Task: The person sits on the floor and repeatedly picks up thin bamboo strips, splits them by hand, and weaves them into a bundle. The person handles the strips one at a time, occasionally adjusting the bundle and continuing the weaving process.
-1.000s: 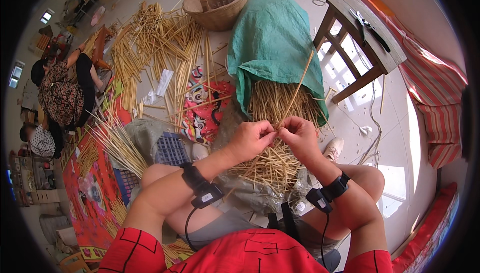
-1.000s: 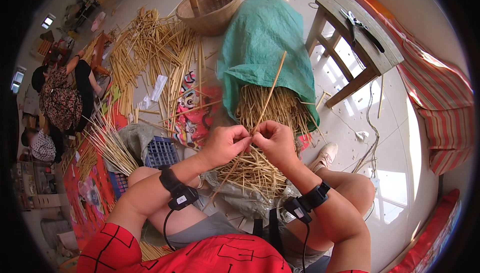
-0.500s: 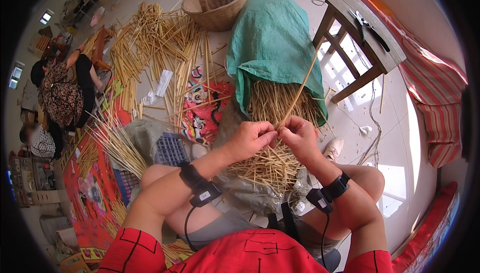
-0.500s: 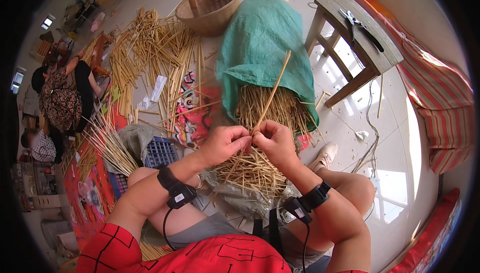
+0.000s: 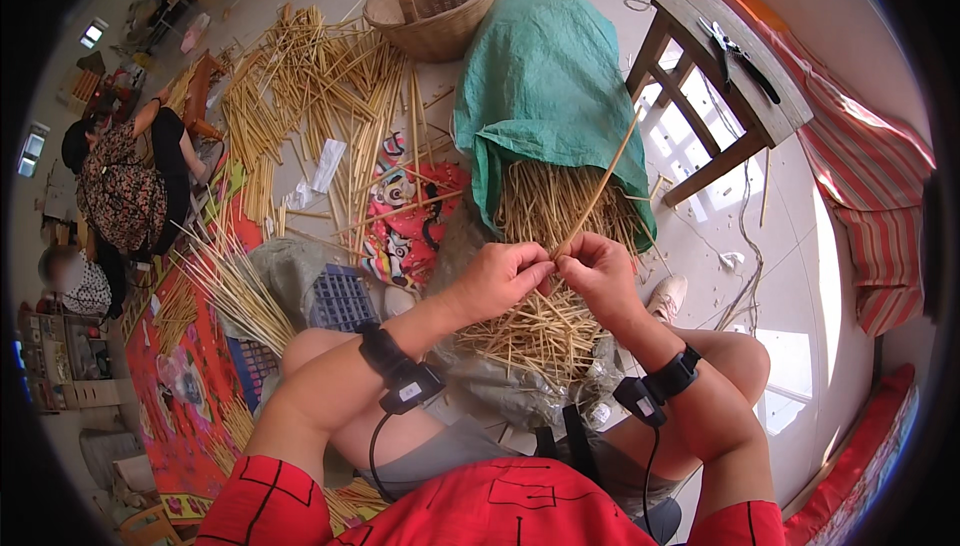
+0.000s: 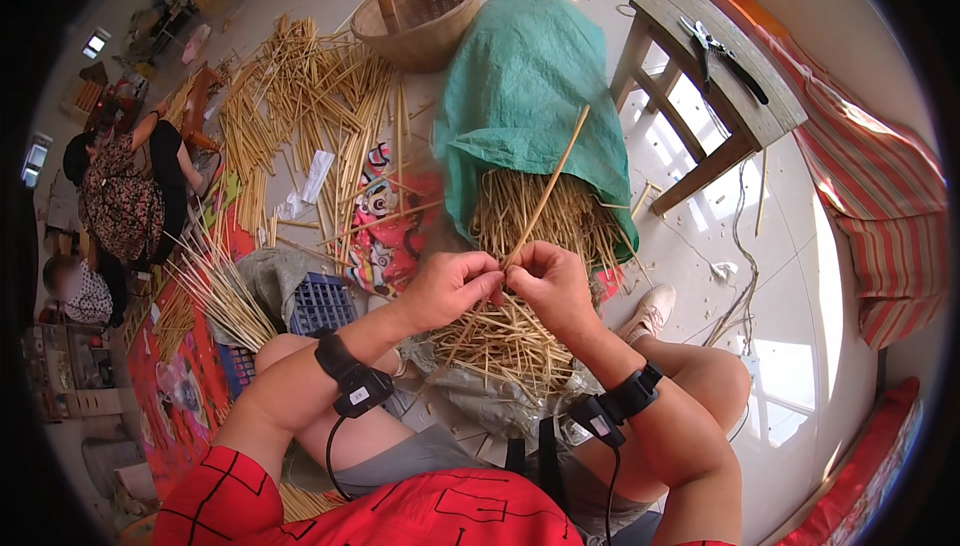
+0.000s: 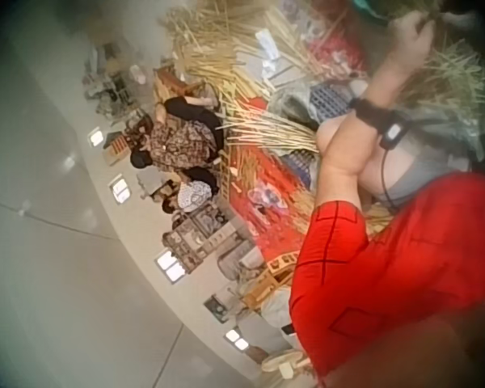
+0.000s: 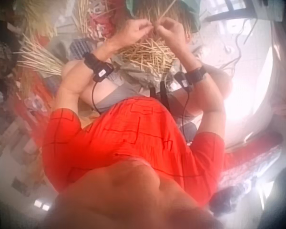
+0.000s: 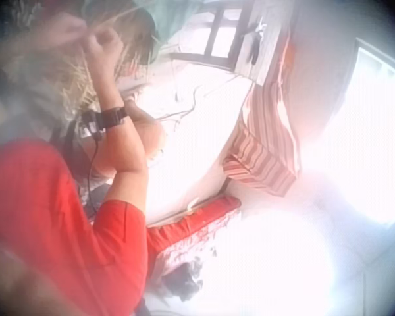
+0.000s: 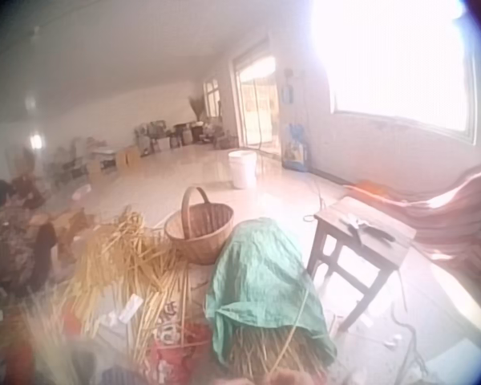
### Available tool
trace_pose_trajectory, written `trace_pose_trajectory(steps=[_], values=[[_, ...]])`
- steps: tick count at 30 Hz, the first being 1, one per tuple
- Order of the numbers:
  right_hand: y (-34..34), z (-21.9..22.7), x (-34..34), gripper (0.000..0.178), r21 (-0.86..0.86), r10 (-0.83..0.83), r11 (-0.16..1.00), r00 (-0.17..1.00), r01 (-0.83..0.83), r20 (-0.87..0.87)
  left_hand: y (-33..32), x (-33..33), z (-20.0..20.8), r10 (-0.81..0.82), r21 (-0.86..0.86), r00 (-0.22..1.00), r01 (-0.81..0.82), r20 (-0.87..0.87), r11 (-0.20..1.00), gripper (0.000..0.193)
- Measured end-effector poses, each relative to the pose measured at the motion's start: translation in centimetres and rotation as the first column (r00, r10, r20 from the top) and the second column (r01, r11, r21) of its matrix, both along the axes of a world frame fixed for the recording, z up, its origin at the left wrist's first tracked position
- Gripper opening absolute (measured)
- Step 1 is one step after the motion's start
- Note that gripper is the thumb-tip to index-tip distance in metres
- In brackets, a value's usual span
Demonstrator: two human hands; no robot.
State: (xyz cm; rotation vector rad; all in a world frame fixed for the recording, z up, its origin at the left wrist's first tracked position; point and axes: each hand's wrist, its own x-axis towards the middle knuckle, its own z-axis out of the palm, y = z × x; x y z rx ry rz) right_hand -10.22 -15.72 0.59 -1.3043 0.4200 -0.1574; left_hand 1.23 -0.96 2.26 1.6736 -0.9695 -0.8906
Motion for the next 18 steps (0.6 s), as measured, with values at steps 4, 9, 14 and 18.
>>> trace_pose_trajectory(steps=[4, 9, 14, 18], values=[[-0.4, -0.1, -0.1, 0.002, 0.03, 0.034, 0.999, 0.999, -0.034, -0.007, 0.0, 0.0, -0.1, -0.022, -0.043, 1.0, 0.022, 0.005, 0.999, 0.015], [-0.6, 0.4, -0.1, 0.004, 0.068, 0.084, 0.994, 0.996, -0.084, 0.004, 0.1, 0.8, 0.0, -0.128, -0.02, 0.989, 0.127, -0.068, 0.992, 0.017], [-0.4, 0.8, 0.0, 0.003, 0.113, 0.082, 0.99, 0.995, -0.087, 0.05, 0.1, 1.0, -0.2, -0.14, 0.001, 0.966, 0.143, -0.217, 0.99, 0.018], [-0.5, 0.5, 0.0, 0.003, 0.116, 0.091, 0.988, 0.992, -0.101, 0.09, 0.2, 1.1, -0.2, -0.188, -0.019, 0.948, 0.19, -0.255, 0.982, 0.019]])
